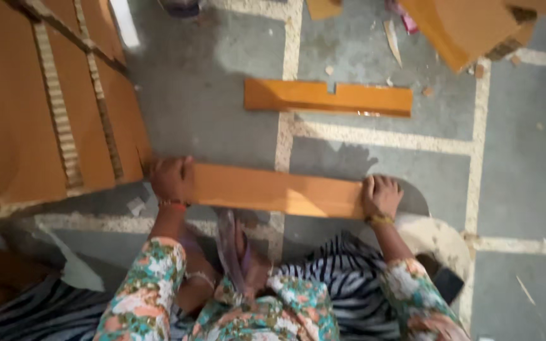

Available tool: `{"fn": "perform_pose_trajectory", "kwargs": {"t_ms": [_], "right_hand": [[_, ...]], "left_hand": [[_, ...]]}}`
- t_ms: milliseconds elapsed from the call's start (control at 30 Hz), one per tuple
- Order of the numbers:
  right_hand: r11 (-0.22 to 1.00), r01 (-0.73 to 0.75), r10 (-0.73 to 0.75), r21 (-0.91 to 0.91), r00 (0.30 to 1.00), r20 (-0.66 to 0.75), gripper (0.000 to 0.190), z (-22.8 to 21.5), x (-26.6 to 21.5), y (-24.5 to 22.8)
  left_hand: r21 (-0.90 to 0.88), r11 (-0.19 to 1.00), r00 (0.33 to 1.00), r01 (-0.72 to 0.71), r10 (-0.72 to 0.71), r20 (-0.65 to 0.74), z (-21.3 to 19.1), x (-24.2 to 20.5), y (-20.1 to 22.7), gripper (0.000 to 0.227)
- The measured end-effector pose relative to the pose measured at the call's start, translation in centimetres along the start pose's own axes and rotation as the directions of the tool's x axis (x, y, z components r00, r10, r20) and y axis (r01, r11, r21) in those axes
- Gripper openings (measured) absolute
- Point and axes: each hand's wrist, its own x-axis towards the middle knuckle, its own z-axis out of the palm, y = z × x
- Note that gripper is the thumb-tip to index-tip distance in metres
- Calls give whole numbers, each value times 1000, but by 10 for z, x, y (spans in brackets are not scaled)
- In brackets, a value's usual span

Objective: The person sits on the floor and assembles a long, rectangular cardboard piece by hand. They repeatedly rub and press the edges and seams of the cardboard to secure the structure, occasionally flipping the piece over to work on different sides.

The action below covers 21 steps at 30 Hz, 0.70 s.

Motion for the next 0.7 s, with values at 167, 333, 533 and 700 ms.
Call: {"fn": "perform_pose_trajectory", "kwargs": {"t_ms": [167,333,533,700], "right_hand": [[989,-85,72,121,992,104,30,-16,9,-10],[969,-96,78,229,993,89,31,-25,6,-18],[992,-24,24,124,1000,6,29,-7,2,-6],[1000,-11,14,27,992,-124,22,-13,-2,-24]], "left_hand": [[18,999,999,-42,43,-32,-2,-1,1,26],[60,997,998,38,-41,47,0,2,1,28],[-53,999,998,13,-16,-58,5,-5,0,29],[212,977,1000,11,-15,18,6,-7,12,26]]}}
